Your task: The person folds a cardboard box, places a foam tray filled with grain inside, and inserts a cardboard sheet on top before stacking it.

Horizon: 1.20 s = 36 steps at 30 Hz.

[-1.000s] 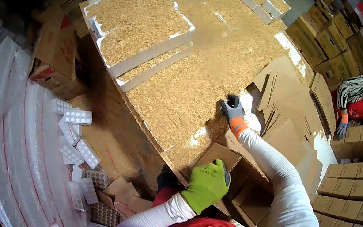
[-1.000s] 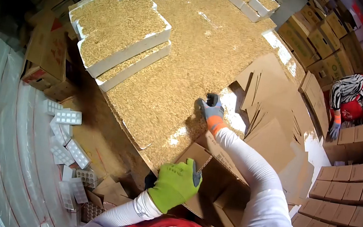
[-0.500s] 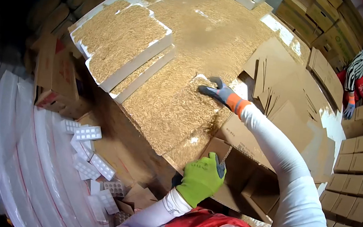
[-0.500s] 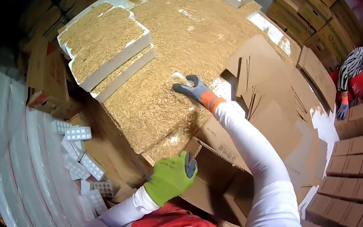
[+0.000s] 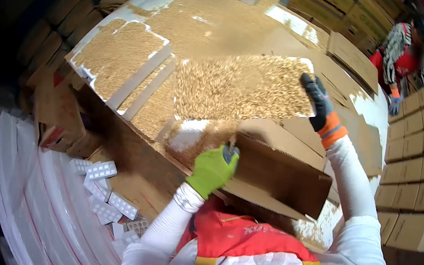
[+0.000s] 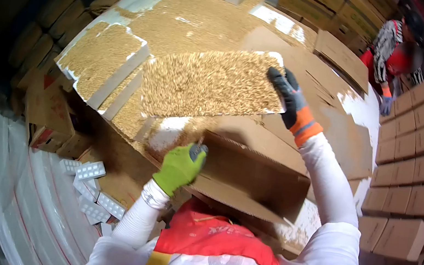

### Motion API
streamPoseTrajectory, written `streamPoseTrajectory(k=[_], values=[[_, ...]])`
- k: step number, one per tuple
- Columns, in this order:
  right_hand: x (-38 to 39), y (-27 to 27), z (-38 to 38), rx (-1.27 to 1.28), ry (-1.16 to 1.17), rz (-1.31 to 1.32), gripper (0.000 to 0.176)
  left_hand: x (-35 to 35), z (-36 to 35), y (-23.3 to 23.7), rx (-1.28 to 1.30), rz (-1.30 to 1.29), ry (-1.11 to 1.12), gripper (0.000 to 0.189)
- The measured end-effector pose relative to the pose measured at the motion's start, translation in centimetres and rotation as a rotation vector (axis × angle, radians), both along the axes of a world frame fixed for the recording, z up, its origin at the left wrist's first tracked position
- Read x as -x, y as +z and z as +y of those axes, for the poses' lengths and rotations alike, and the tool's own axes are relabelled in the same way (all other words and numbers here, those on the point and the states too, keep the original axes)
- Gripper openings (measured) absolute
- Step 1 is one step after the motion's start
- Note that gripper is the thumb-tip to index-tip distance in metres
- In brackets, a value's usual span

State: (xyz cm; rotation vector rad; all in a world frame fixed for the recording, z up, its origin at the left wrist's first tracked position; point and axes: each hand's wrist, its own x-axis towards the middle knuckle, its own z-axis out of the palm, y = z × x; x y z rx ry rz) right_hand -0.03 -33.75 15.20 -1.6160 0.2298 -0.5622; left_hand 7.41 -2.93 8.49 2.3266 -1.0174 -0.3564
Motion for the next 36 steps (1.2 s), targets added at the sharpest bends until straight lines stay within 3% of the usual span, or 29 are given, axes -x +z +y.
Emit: streamPoseTrajectory(k=[2,3,5,6,8,9,10,13,14,16,17,18,21,22,23,24,25,26,27,29,30,31,33,35,36], values=[[5.1,1.5,-0.5,0.187,-0.056,-0.089,0.042,-1.1,-0.4,0.7,-0.183,-0.024,-0.180,0.038],[8.6,1.1,-1.1,0.465,-0.081,-0.055,0.042,-0.9,-0.6,2.2,-0.196,0.026,-0.076,0.038],[15.4,1.6,-0.6,0.885,-0.182,0.076,0.045,-2.0,-1.2,3.3,-0.360,0.089,-0.221,0.036],[18.7,2.3,0.7,1.036,-0.229,0.190,0.046,-2.9,-0.7,-3.4,0.090,-0.025,-0.233,0.035],[23.0,3.7,4.7,0.912,-0.268,0.319,0.048,-3.3,-0.4,-5.6,0.332,-0.071,-0.233,0.038],[24.4,3.5,5.8,0.831,-0.274,0.360,0.051,-3.3,-0.6,-0.4,0.121,-0.005,-0.234,0.042],[25.8,3.4,6.9,0.750,-0.284,0.400,0.054,-3.3,-1.5,0.3,-0.017,0.146,-0.131,0.045],[28.7,0.5,7.5,0.655,-0.327,0.427,0.060,-4.2,-1.9,-1.5,0.015,0.061,-0.238,0.048],[29.1,-0.3,8.1,0.628,-0.353,0.419,0.060,-4.1,-2.0,-0.5,0.004,0.189,-0.197,0.048],[28.9,-1.6,9.0,0.681,-0.423,0.430,0.052,-5.4,-1.2,-2.3,0.096,0.035,-0.352,0.036],[28.7,-1.9,8.9,0.704,-0.421,0.438,0.052,-5.4,-1.2,-0.6,0.144,-0.041,-0.431,0.031],[28.5,-1.7,8.7,0.720,-0.416,0.444,0.052,-4.5,-1.3,1.6,-0.033,0.327,-0.215,0.037],[27.6,-0.4,8.1,0.761,-0.373,0.428,0.050,-4.7,-0.1,-3.5,0.288,-0.160,-0.385,0.035],[27.3,0.0,7.8,0.775,-0.343,0.399,0.049,-4.6,-0.5,-2.3,0.154,0.099,-0.323,0.035],[27.1,0.4,7.5,0.789,-0.313,0.369,0.047,-4.5,-0.4,-2.8,0.167,0.024,-0.322,0.037],[26.7,0.6,7.5,0.703,-0.302,0.404,0.046,-4.4,-0.5,-3.7,0.184,-0.051,-0.318,0.039],[24.7,1.2,8.2,0.331,-0.377,0.484,0.044,-4.4,-0.5,-4.5,0.202,-0.119,-0.313,0.041],[22.8,1.8,8.9,-0.042,-0.507,0.512,0.045,-4.3,-0.8,-1.4,0.027,0.123,-0.274,0.039],[21.9,1.4,9.4,-0.064,-0.560,0.554,0.048,-4.3,-0.6,-1.7,0.061,0.104,-0.285,0.040],[19.2,3.2,10.0,-0.020,-0.459,0.812,0.056,-4.2,-0.4,-1.8,0.122,0.059,-0.317,0.041],[19.5,2.3,9.0,0.454,-0.349,1.104,0.066,-3.5,-0.2,-1.1,0.265,0.029,-0.323,0.036],[19.8,-0.2,7.6,0.729,-0.295,1.270,0.066,-3.3,-0.2,-0.7,0.185,-0.014,-0.388,0.033],[17.8,-0.4,5.4,0.935,0.068,1.467,0.057,-3.3,-0.4,-0.3,0.030,-0.104,-0.512,0.028],[13.4,1.3,5.7,0.785,0.210,1.744,0.050,-3.4,-0.1,-2.3,0.123,-0.067,-0.421,0.018],[13.5,-2.2,4.2,0.828,0.295,1.703,0.045,-3.2,-0.2,-2.1,0.127,0.008,-0.358,0.019]])
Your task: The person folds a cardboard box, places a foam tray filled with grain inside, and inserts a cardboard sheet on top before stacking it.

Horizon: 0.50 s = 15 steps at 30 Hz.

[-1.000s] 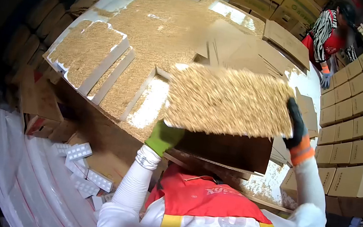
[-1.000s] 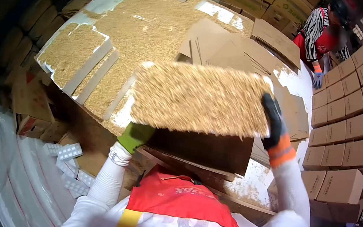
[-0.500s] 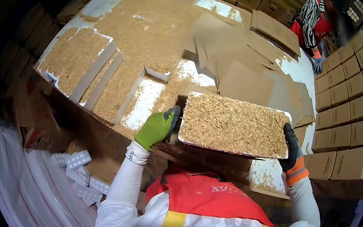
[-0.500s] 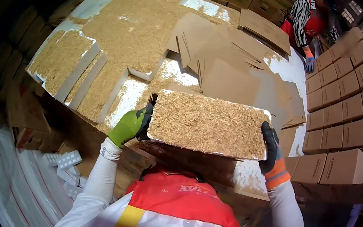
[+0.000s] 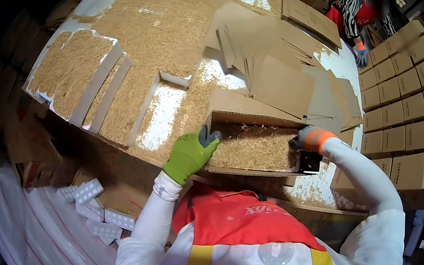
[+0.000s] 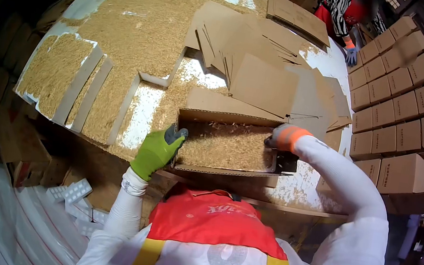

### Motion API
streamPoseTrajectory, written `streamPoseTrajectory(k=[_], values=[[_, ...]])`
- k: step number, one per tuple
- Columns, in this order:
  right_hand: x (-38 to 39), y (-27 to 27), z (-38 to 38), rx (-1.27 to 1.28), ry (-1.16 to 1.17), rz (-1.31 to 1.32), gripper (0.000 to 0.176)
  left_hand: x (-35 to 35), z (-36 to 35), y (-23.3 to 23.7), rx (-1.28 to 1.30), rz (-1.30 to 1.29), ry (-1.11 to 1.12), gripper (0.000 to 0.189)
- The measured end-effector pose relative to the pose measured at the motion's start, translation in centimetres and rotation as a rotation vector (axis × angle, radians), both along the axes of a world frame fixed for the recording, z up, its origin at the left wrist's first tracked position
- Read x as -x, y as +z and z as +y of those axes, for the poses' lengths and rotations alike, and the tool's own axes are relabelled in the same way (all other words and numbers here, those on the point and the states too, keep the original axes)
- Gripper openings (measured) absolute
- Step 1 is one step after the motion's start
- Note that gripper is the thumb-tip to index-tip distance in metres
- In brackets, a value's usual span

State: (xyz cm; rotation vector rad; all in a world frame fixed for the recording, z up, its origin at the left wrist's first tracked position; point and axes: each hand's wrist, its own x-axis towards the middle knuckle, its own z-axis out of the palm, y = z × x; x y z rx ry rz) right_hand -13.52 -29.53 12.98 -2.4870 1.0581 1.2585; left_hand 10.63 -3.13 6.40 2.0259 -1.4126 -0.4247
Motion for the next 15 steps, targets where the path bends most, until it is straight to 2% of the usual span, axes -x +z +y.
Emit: streamPoseTrajectory(k=[1,2,3,4,5,7,8,9,10,11,12,14,15], values=[[0.5,-4.6,-2.0,-0.083,0.127,0.036,0.043,0.2,-0.1,0.1,-0.011,0.080,0.056,0.020],[-0.1,-6.2,-2.4,-0.112,0.183,0.123,0.042,0.4,-0.1,-0.3,0.011,0.078,0.058,0.021],[-0.9,-7.5,-2.7,-0.139,0.244,0.208,0.041,0.4,-0.2,-0.9,0.035,0.073,0.066,0.031],[-2.2,-8.1,-2.3,-0.272,0.085,0.283,0.042,0.2,-0.5,-0.8,0.041,0.094,0.070,0.037],[-3.5,-5.6,-0.9,-0.207,-0.025,0.385,0.033,0.0,-0.7,-0.7,0.046,0.115,0.074,0.043],[-1.7,-10.7,-2.5,-0.198,0.204,0.374,0.036,-0.4,-0.9,0.4,0.015,0.197,0.066,0.043],[-1.3,-11.9,-2.4,-0.225,0.203,0.380,0.039,-0.3,-1.2,0.8,-0.075,0.213,0.100,0.046],[1.4,-18.3,-4.0,-0.359,0.076,0.430,0.033,-0.2,-1.2,0.2,0.030,0.103,0.076,0.048],[3.0,-17.1,-1.6,-0.315,0.191,0.282,0.033,0.4,-0.5,0.2,-0.006,0.059,0.039,0.038],[1.2,-15.5,-2.5,-0.236,0.366,0.133,0.034,-1.0,-1.3,0.5,-0.011,0.002,0.063,0.028],[2.4,-16.8,-2.8,-0.182,0.369,0.178,0.033,-1.4,-1.1,1.4,-0.028,0.087,0.086,0.029],[-4.2,-7.7,1.4,-0.192,0.508,0.461,0.037,-2.5,-0.4,2.0,0.009,0.246,0.083,0.032],[-7.4,-2.1,2.4,-0.314,0.543,0.383,0.035,-3.4,-0.3,0.3,-0.008,0.268,0.014,0.032]])
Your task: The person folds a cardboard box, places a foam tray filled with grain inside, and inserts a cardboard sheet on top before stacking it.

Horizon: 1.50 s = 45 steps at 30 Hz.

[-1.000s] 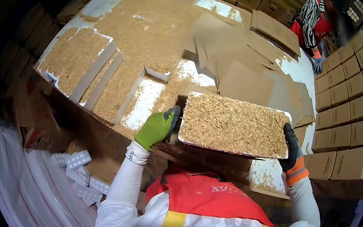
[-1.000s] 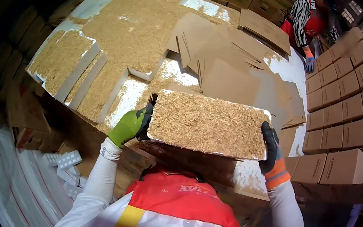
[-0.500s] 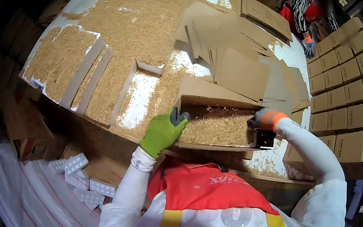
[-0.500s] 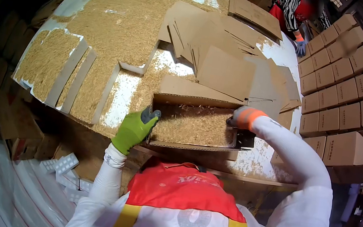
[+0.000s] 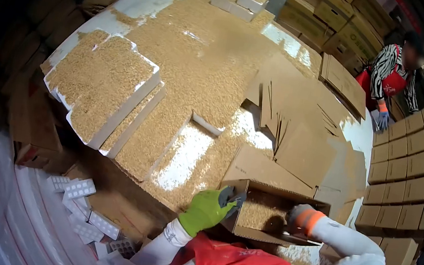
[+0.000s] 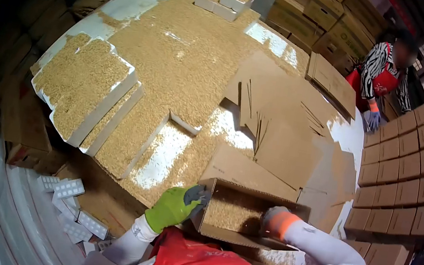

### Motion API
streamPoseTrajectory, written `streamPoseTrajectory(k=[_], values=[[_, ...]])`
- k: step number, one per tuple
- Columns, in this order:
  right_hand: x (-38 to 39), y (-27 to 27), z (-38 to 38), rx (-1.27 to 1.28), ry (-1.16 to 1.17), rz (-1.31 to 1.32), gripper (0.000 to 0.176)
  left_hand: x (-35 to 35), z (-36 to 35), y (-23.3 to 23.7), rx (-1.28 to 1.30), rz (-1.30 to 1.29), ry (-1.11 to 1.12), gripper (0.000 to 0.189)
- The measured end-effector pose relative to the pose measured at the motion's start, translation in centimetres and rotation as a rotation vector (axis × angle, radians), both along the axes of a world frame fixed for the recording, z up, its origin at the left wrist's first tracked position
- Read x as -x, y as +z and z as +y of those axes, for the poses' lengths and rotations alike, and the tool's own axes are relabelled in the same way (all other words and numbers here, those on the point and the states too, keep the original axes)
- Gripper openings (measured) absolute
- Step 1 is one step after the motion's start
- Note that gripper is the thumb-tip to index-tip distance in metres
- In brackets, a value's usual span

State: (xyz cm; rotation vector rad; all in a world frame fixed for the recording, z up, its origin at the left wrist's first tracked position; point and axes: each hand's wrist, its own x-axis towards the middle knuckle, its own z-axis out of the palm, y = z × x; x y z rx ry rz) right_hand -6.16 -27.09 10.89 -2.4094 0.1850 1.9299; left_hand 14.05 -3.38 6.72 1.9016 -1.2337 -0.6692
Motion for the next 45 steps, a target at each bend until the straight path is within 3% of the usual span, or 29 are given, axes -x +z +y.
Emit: streamPoseTrajectory(k=[1,2,3,4,6,7,8,9,10,12,13,14,16,17,19,21,22,23,26,30,31,33,34,35,38,39,42,43,45], values=[[-2.0,4.7,1.0,-0.046,-0.052,-0.196,0.030,-1.0,-0.1,-2.3,0.054,0.135,0.073,0.035],[-5.8,9.7,0.6,-0.212,-0.104,-0.142,0.030,-2.0,-0.5,-4.7,0.106,0.270,0.141,0.039],[-9.8,14.6,0.1,-0.186,-0.320,-0.097,0.037,-3.5,-1.5,-5.8,0.109,0.439,0.255,0.049],[-10.2,12.6,-2.8,-0.311,-0.324,-0.449,0.039,-5.0,-2.7,-7.1,0.110,0.607,0.370,0.058],[-15.5,10.7,-5.1,-0.439,-0.965,-0.547,0.039,-7.9,-6.1,-16.4,-0.126,-0.192,0.548,0.070],[-17.7,6.1,-6.6,-0.334,-0.876,-0.833,0.045,-9.2,-7.7,-14.5,-0.274,-0.108,0.637,0.077],[-19.7,1.1,-8.8,-0.352,-0.908,-0.832,0.049,-10.5,-10.1,-11.5,-0.417,-0.024,0.725,0.084],[-21.8,-4.7,-10.8,-0.300,-0.898,-0.846,0.069,-11.5,-12.8,-10.2,-0.657,0.119,0.690,0.091],[-23.4,-11.3,-12.2,-0.221,-0.748,-1.037,0.088,-11.2,-14.8,-11.4,-0.601,0.063,0.661,0.099],[-28.4,-19.9,-13.6,-0.131,-0.898,-0.886,0.110,-10.2,-18.6,-12.4,-0.368,0.283,0.966,0.108],[-29.3,-19.8,-12.1,-0.219,-1.036,-0.932,0.108,-9.7,-20.4,-15.9,-0.131,0.258,1.124,0.111],[-31.3,-28.1,-12.0,-0.382,-1.332,-1.193,0.089,-9.0,-20.6,-13.7,0.165,0.398,1.210,0.103],[-30.5,-24.7,-9.4,-0.564,-1.546,-1.209,0.059,-8.9,-20.8,-12.0,0.276,0.327,1.291,0.092],[-29.8,-23.6,-8.4,-0.639,-1.643,-1.214,0.049,-9.1,-20.4,-11.6,0.439,0.597,1.272,0.085],[-30.6,-25.1,-8.0,-0.603,-1.608,-1.435,0.054,-10.4,-19.4,-9.7,0.490,1.105,1.237,0.067],[-31.4,-28.5,-8.6,-0.439,-1.505,-1.626,0.061,-11.5,-18.8,-10.1,0.585,1.334,1.214,0.057],[-30.7,-25.8,-8.0,-0.487,-1.531,-1.558,0.067,-11.8,-18.5,-10.2,0.637,1.448,1.198,0.051],[-30.0,-23.1,-7.4,-0.532,-1.556,-1.487,0.073,-11.3,-17.4,-8.6,0.642,1.339,1.049,0.047],[-27.0,-13.9,-4.7,-0.889,-1.675,-1.214,0.096,-10.3,-15.5,-10.5,0.596,1.177,1.031,0.043],[-23.0,-3.3,-0.2,-0.806,-1.853,-1.073,0.084,-5.7,-12.0,-3.5,0.755,1.080,0.951,0.038],[-22.1,-2.2,0.1,-0.958,-1.878,-1.025,0.085,-5.0,-11.8,-1.5,0.851,1.056,0.953,0.037],[-21.6,-0.9,0.0,-1.235,-1.804,-1.119,0.087,-3.0,-11.3,0.5,0.831,0.937,1.021,0.043],[-21.5,-1.2,0.2,-1.194,-1.701,-1.315,0.087,-2.1,-10.9,1.6,0.815,0.878,1.055,0.047],[-21.2,0.2,0.8,-0.961,-1.818,-1.392,0.086,-1.3,-10.1,3.4,0.753,0.836,0.936,0.047],[-16.9,4.3,-1.3,-1.335,-1.787,-1.320,0.083,1.1,-7.2,6.1,0.641,0.603,0.514,0.054],[-14.8,6.6,-1.9,-1.434,-1.787,-1.224,0.083,2.8,-6.3,7.8,0.744,0.828,0.403,0.061],[-6.5,11.4,-3.6,-1.071,-1.756,-1.349,0.088,2.8,-3.5,5.1,0.348,-0.337,0.262,0.066],[-3.8,12.2,-4.8,-1.003,-1.717,-1.304,0.086,2.8,-3.4,3.3,0.349,-0.164,0.257,0.064],[1.3,14.2,-7.1,-0.782,-1.390,-1.260,0.073,2.8,-3.8,0.8,0.362,0.174,0.252,0.060]])
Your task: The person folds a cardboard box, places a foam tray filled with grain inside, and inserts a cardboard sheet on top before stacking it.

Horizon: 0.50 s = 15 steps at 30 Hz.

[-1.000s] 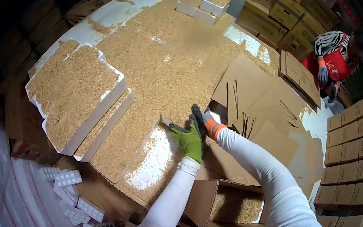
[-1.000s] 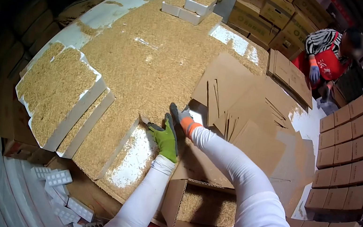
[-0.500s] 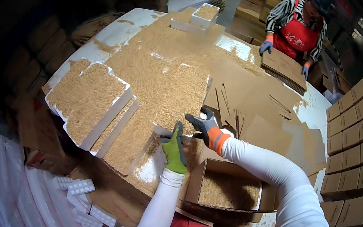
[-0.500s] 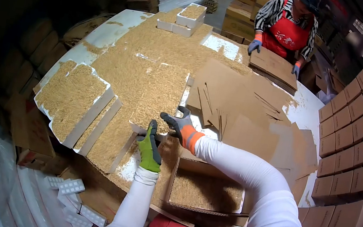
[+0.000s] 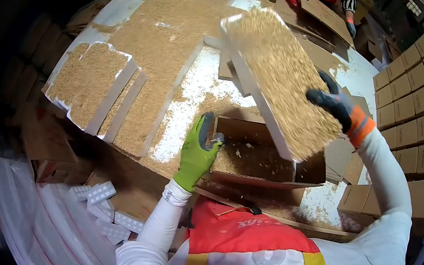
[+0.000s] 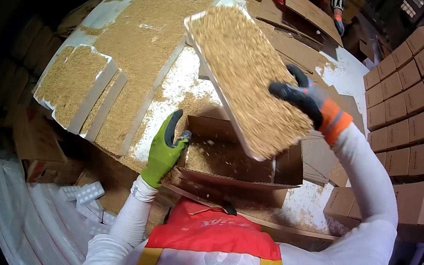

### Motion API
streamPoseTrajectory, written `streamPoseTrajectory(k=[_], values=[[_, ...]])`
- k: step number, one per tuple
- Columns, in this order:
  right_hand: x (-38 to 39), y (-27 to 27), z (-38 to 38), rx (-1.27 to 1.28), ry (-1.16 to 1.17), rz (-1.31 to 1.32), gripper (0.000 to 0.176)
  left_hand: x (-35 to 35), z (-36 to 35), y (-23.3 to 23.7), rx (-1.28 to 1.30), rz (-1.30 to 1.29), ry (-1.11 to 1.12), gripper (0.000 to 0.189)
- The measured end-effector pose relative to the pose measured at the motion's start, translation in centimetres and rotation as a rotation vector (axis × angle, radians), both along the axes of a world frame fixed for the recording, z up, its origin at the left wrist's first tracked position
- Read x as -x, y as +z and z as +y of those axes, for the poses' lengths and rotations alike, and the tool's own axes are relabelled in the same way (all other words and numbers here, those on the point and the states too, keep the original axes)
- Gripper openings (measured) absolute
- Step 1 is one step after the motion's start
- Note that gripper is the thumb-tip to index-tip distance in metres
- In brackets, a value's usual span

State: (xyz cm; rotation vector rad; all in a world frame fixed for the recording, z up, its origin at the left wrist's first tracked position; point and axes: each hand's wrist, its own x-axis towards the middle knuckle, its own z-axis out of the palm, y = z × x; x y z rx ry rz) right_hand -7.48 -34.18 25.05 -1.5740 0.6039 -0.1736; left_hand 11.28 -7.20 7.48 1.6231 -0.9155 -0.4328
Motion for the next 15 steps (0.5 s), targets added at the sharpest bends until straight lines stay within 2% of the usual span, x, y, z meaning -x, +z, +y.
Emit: streamPoseTrajectory(k=[1,3,6,9,12,15], values=[[2.0,0.9,-0.6,0.087,0.045,0.078,0.074,0.1,-0.1,1.0,0.014,0.059,-0.012,0.057],[5.1,2.5,-0.5,0.284,0.136,0.176,0.075,0.1,0.0,1.5,-0.164,0.023,-0.023,0.053],[7.8,2.5,-1.6,0.175,0.367,0.254,0.075,0.2,0.0,2.5,-0.281,0.167,-0.038,0.048],[8.0,2.6,-1.7,0.132,0.599,0.295,0.073,0.1,0.1,2.4,-0.235,0.141,-0.031,0.047],[6.3,2.4,-0.4,0.036,0.631,0.439,0.071,0.2,0.6,1.2,-0.155,0.226,-0.068,0.046],[3.5,0.2,0.7,0.101,0.695,0.516,0.072,0.5,1.3,1.2,-0.083,0.323,-0.118,0.048]])
